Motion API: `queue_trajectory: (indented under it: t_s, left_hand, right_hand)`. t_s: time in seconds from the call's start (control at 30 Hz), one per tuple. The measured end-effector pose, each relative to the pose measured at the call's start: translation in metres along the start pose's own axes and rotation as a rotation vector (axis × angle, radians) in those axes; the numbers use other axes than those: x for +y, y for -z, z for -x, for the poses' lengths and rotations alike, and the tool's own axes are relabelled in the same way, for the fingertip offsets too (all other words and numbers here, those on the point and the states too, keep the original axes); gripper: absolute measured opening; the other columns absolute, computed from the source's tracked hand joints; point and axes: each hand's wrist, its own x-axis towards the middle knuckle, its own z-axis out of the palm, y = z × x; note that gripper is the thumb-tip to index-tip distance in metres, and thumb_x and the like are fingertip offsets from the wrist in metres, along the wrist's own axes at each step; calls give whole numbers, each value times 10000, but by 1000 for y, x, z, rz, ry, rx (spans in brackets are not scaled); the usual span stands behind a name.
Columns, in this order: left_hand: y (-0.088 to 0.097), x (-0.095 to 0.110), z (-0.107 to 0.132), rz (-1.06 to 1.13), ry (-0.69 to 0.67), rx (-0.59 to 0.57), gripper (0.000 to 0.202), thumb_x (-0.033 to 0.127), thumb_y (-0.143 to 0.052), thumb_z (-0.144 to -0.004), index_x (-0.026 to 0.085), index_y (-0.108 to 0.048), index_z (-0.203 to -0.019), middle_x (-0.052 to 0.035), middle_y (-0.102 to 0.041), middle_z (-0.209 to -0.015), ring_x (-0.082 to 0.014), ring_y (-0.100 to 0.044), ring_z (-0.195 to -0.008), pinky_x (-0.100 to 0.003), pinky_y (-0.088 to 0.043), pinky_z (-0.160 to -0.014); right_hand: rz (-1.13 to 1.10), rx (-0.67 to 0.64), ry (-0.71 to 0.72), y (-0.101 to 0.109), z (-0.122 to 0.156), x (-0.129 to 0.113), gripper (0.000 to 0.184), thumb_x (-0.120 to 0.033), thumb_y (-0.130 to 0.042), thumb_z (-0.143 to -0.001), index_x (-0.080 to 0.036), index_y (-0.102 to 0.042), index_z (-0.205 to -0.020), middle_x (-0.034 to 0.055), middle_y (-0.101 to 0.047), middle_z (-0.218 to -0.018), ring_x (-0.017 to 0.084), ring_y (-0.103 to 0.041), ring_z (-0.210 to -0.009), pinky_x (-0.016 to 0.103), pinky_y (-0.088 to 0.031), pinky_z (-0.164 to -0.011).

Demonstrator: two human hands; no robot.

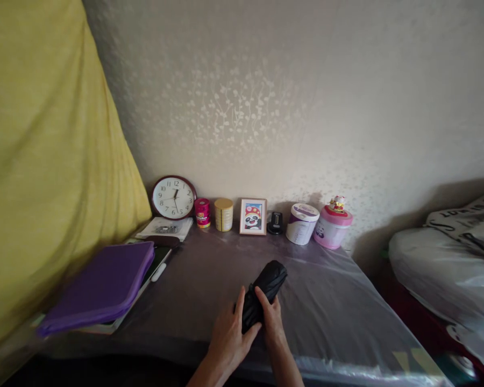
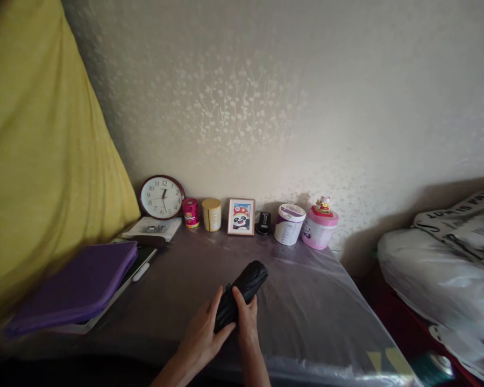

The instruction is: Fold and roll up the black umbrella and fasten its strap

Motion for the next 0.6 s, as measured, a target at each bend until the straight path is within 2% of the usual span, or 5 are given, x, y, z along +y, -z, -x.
queue_trajectory:
  t_s: [0.17,0.3,0.43,0.6]
  left_hand:
    - [-19,-12,-2,2,-37,19,602,362,-400,-835,133,-261,-1374,-157,-529,-1202,-232,-526,-1090,-356,-426,-902]
    - [-25,-19,-5,-4,-77,54,587,355,-431,-834,137,-293,-1361,-145,-550,-1182,-225,-537,-1079,-364,-439,-909]
    - [-25,-20,-5,-115,-92,93,578,331,-472,-829,141,-317,-1353,-154,-558,-1170,-242,-550,-1056,-386,-443,-907]
    - [-24,-18,-3,-276,-112,149,562,312,-497,-822,178,-337,-1344,-130,-589,-1089,-245,-579,-971,-382,-471,-841]
  right_hand:
    - [122,-2,59,4,1,-2,523,-431,-728,-595,-135,-593,-1005,67,-687,-917,239,-638,-871,331,-507,-779]
    - [384,11,99,12,-6,-7,543,-494,-690,-613,-113,-589,-987,105,-676,-923,271,-629,-900,350,-496,-787]
    - [728,81,291,22,-12,-7,537,-509,-648,-650,-110,-586,-1004,147,-654,-885,321,-618,-907,391,-492,-743]
    - [881,89,505,28,-4,-8,468,-448,-639,-696,-200,-572,-1087,144,-582,-1048,321,-568,-994,402,-479,-770]
